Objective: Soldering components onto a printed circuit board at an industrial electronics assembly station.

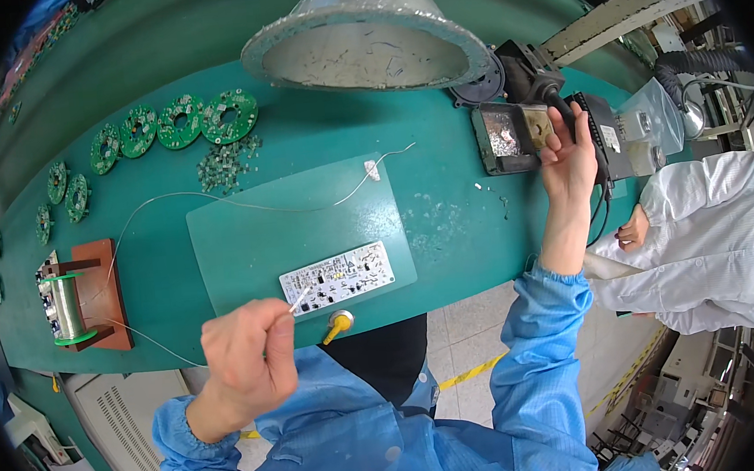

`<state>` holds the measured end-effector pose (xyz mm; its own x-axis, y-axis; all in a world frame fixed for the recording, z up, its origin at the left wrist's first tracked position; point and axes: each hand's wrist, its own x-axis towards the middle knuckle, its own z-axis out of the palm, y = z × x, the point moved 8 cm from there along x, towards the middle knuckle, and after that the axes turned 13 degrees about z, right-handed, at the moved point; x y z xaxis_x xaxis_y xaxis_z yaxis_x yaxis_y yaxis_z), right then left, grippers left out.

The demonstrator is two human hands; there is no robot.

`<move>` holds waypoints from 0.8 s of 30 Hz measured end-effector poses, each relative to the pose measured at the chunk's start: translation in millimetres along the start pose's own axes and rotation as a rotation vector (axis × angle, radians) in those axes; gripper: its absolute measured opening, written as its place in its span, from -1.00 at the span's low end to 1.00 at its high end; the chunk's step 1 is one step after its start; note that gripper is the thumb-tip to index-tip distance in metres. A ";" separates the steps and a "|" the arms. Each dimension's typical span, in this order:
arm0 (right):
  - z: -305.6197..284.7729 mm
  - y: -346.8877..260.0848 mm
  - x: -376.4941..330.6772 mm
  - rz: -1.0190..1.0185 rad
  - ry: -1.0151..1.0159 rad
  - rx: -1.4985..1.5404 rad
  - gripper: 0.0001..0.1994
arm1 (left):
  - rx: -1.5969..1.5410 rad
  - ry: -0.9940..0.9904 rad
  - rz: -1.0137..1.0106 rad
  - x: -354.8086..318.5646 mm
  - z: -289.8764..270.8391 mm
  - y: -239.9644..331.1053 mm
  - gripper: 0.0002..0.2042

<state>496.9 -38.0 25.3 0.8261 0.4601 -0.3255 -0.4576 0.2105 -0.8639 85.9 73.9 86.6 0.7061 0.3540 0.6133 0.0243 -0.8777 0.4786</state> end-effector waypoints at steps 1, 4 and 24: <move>1.6 -1.7 -1.8 -0.004 -0.002 0.005 -0.63 | -0.057 0.006 -0.039 -1.5 3.1 -1.4 -0.93; -2.8 -13.9 -23.9 -0.187 0.113 -0.173 -0.62 | -0.094 0.002 -0.100 -1.2 6.4 -1.3 -0.93; -45.0 -65.8 -94.4 -0.657 0.347 -0.264 -0.82 | -0.046 0.015 -0.179 -2.3 26.1 -17.1 -0.98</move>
<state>463.9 -134.1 95.5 0.9755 0.0080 0.2200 0.2177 0.1139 -0.9694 102.4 79.7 60.5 0.6826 0.5086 0.5247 0.1160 -0.7844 0.6093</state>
